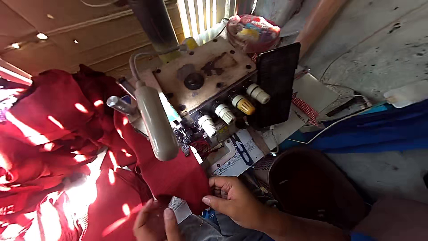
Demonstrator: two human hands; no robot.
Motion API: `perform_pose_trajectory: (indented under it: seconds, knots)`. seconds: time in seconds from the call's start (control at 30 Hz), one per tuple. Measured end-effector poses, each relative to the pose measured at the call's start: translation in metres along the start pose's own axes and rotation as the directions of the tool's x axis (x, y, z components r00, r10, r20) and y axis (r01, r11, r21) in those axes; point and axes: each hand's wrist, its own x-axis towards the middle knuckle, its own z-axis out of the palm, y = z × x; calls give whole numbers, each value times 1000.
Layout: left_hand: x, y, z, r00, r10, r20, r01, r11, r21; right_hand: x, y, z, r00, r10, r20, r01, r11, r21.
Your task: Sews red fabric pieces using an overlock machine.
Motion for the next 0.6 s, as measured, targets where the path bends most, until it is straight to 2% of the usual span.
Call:
perform_pose_trajectory:
  seconds: [0.07, 0.1, 0.2, 0.23, 0.27, 0.33, 0.4, 0.5, 0.6]
  knots:
    - [-21, 3, 2, 954, -283, 99, 298, 928, -222, -8, -3, 1, 1000, 17, 14, -18, 998, 57]
    - [-26, 4, 1, 917, -364, 162, 398, 856, -329, -11, -5, 2, 999, 25, 22, -27, 995, 92]
    - [-20, 6, -4, 818, -467, 336, 566, 546, -618, -14, -6, 2, 999, 28, 28, -32, 987, 155]
    - [-17, 8, -5, 806, -489, 333, 571, 494, -655, -14, -3, 2, 999, 28, 23, -31, 986, 166]
    - [-14, 10, -5, 815, -502, 289, 552, 522, -651, -13, -1, 2, 999, 32, 15, -34, 984, 175]
    - [-12, 14, -4, 863, -475, 172, 482, 673, -562, -9, 3, 2, 999, 43, -12, -40, 977, 207]
    - [-13, 16, -2, 901, -420, 110, 417, 768, -485, -6, 7, 4, 998, 36, -61, -23, 980, 199]
    - [-16, 15, 1, 930, -365, 41, 346, 833, -431, -7, 14, 8, 988, 8, -155, 5, 996, 85]
    - [-18, 5, -2, 969, -237, -72, 215, 949, -231, -10, 13, 10, 983, -62, -175, 58, 998, -30]
